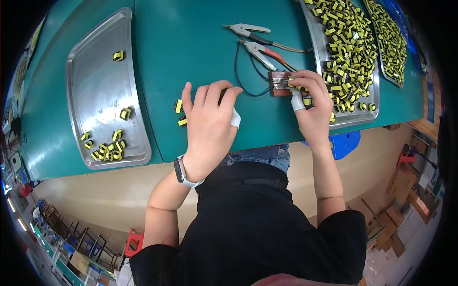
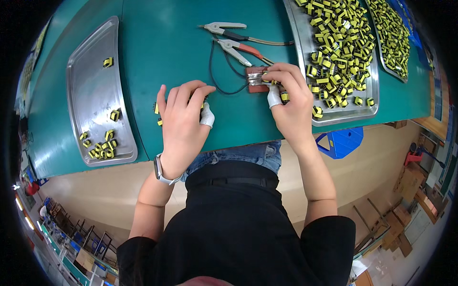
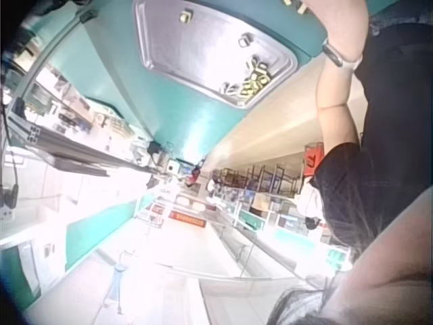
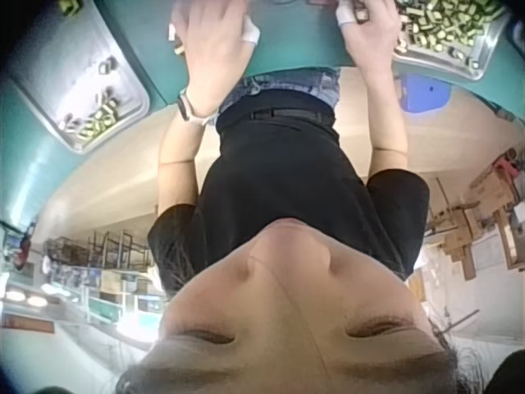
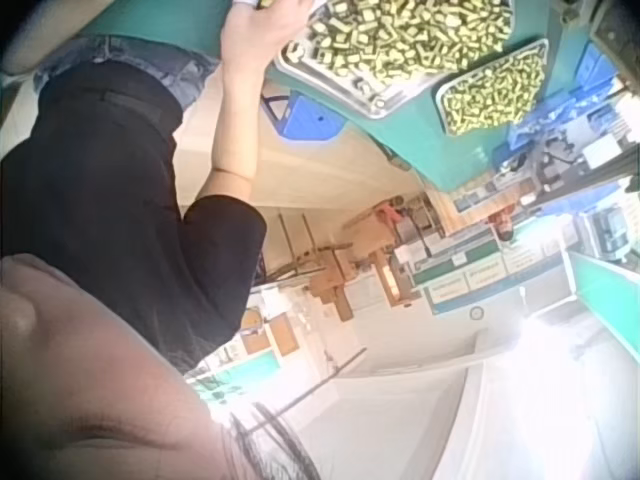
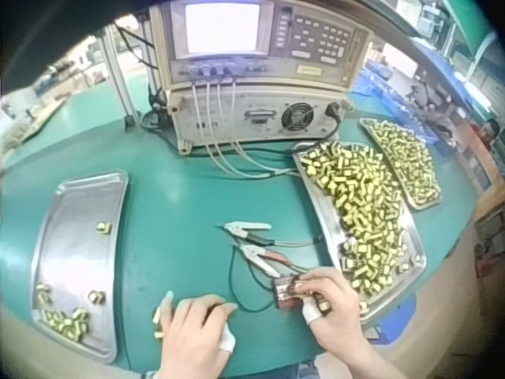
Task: Sorting and inspecting small electronic components on a factory assembly line.
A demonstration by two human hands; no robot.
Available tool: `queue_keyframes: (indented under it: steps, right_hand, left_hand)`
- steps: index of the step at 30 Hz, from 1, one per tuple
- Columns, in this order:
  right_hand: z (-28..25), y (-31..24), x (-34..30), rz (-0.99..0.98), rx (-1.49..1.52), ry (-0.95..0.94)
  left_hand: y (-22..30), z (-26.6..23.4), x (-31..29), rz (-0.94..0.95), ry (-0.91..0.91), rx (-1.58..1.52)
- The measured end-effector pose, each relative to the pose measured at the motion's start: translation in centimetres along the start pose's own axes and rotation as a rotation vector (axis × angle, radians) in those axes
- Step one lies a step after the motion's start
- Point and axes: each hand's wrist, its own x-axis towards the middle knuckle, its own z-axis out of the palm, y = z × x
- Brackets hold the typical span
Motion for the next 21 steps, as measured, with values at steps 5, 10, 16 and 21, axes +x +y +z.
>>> queue_keyframes:
  steps: [5,10,16,21]
  right_hand:
    - [-0.3,0.3,-0.1,0.015,-0.018,-0.038]
    - [-0.8,-0.8,-0.6,0.333,0.525,-0.092]
    - [0.4,-1.9,-0.4,0.581,1.184,-0.369]
    - [2.0,-2.5,-0.8,0.573,1.130,-0.458]
  left_hand:
    - [-0.2,0.0,0.3,-0.003,0.029,-0.122]
    - [-0.2,-0.4,0.5,-0.013,0.109,-0.239]
    - [0.0,-0.8,0.6,0.079,0.146,-0.468]
    - [0.9,-1.4,0.8,0.144,0.132,-0.664]
